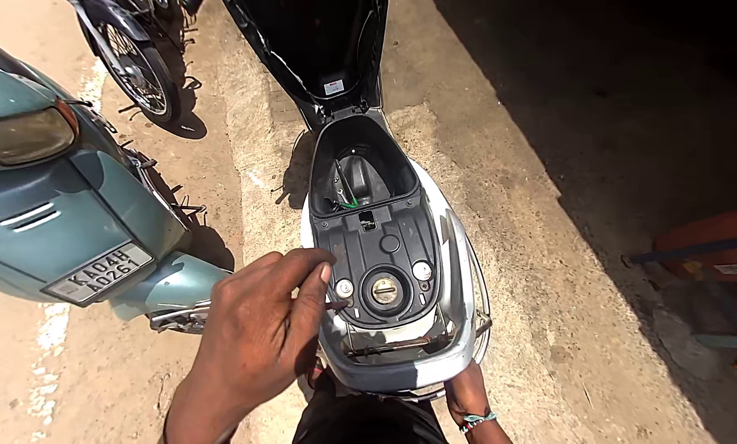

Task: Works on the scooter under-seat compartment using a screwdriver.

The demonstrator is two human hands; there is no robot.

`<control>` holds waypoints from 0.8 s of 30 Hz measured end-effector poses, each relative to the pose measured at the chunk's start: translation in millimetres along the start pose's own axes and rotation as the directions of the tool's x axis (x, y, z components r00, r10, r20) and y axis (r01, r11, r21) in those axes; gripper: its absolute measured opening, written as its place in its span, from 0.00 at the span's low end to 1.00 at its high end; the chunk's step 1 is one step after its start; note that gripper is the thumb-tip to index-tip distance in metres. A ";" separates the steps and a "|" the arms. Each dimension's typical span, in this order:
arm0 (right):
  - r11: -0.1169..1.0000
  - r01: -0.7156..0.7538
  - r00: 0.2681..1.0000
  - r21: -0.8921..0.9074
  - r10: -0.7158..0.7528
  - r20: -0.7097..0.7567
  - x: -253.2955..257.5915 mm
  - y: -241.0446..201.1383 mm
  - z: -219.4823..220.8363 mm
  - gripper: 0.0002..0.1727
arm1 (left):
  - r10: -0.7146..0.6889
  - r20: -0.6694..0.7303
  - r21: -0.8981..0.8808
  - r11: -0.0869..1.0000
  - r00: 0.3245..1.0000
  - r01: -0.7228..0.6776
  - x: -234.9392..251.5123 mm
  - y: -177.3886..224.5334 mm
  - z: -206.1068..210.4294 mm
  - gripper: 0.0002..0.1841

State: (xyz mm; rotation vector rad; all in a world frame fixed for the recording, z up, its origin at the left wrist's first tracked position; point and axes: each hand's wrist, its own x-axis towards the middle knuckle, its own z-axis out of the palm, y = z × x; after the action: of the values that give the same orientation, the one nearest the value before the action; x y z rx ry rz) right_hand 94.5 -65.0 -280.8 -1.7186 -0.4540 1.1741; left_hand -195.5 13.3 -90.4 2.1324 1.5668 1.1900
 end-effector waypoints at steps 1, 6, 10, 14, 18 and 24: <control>0.999 -0.027 0.998 -0.028 0.026 -0.059 -3.0 -3.3 0.2 0.09 | 0.000 0.000 0.004 1.000 1.000 0.000 0.1 0.7 0.1 0.19; 0.935 0.303 0.907 -0.182 -0.342 -0.246 -39.3 -35.0 -11.0 0.19 | 0.000 -0.018 0.059 0.998 1.000 0.001 0.1 -2.2 -4.0 0.20; 0.523 0.851 0.525 -0.055 -0.848 0.068 -66.3 -75.1 18.8 0.15 | 0.017 -0.030 0.156 0.988 0.999 -0.013 1.9 3.3 -4.2 0.23; 0.321 0.947 0.266 0.016 -0.812 0.520 -81.9 -115.1 97.0 0.15 | 0.101 0.021 0.214 0.972 0.995 -0.103 13.3 11.6 2.4 0.38; 0.507 0.858 0.344 -0.082 -0.449 0.825 -95.0 -166.1 145.8 0.09 | 0.121 0.096 0.265 0.954 0.988 -0.142 29.4 17.7 5.1 0.48; 0.628 0.777 0.384 0.033 -0.515 0.766 -88.3 -165.7 167.8 0.10 | -0.078 0.365 0.204 0.979 0.928 0.002 63.5 20.3 -7.7 0.49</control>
State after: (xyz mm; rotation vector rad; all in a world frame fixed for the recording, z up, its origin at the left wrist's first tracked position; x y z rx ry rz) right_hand -57.4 31.5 -104.6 -1.0035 -1.7792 1.1238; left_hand -181.2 59.2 -43.4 2.2669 1.5970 0.5828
